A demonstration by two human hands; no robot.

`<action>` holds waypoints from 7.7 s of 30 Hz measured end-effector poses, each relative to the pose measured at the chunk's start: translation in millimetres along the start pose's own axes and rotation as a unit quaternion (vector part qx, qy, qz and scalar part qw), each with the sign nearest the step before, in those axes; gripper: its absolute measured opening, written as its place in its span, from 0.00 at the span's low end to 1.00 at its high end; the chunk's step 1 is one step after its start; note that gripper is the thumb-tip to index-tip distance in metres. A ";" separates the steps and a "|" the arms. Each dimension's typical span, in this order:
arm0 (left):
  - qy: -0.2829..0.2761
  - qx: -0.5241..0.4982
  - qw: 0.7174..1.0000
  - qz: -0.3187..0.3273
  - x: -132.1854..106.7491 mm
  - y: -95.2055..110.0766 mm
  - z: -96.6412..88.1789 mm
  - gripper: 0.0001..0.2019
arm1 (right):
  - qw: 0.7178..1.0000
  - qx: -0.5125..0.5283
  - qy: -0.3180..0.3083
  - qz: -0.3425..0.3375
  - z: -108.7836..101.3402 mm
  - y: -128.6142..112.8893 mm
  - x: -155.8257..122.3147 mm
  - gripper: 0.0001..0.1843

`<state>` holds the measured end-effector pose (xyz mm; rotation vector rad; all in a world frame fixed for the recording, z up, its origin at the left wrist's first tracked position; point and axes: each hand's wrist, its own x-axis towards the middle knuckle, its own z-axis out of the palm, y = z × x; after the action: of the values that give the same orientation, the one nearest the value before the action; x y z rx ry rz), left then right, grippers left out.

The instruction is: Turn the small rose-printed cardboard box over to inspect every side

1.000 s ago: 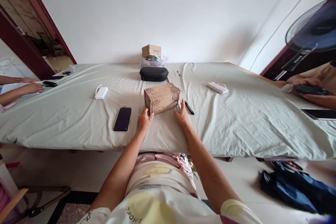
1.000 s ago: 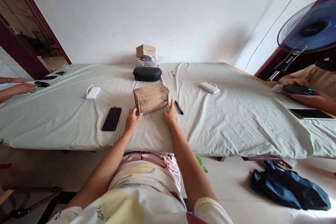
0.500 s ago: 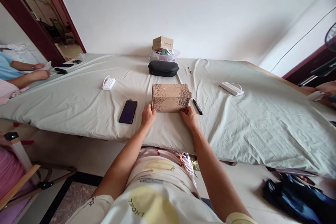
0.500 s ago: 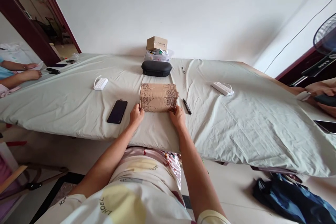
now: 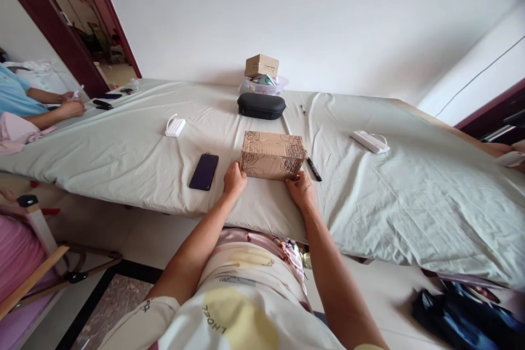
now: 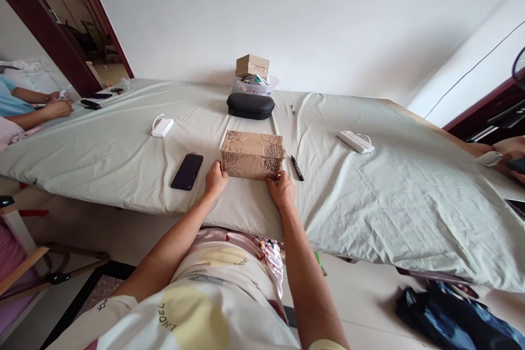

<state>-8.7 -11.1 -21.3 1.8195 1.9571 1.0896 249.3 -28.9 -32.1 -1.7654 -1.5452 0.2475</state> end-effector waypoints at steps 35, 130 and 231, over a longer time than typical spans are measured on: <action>-0.019 -0.027 0.999 0.001 -4.1 7.0 -9.1 0.18 | 0.999 -0.038 0.005 0.001 -3.6 -7.7 -5.0 0.15; 0.028 -0.016 0.959 0.283 -27.7 24.6 -13.6 0.24 | 0.959 -0.134 0.095 -0.232 3.3 -59.7 -35.6 0.26; 0.029 0.019 0.987 0.154 -8.6 -9.3 14.1 0.24 | 0.990 0.033 0.041 -0.129 30.1 -18.9 -22.6 0.22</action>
<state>-5.1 -13.7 -39.7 2.1880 1.7759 1.2122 211.3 -37.6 -48.0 -1.4874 -1.6668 0.0952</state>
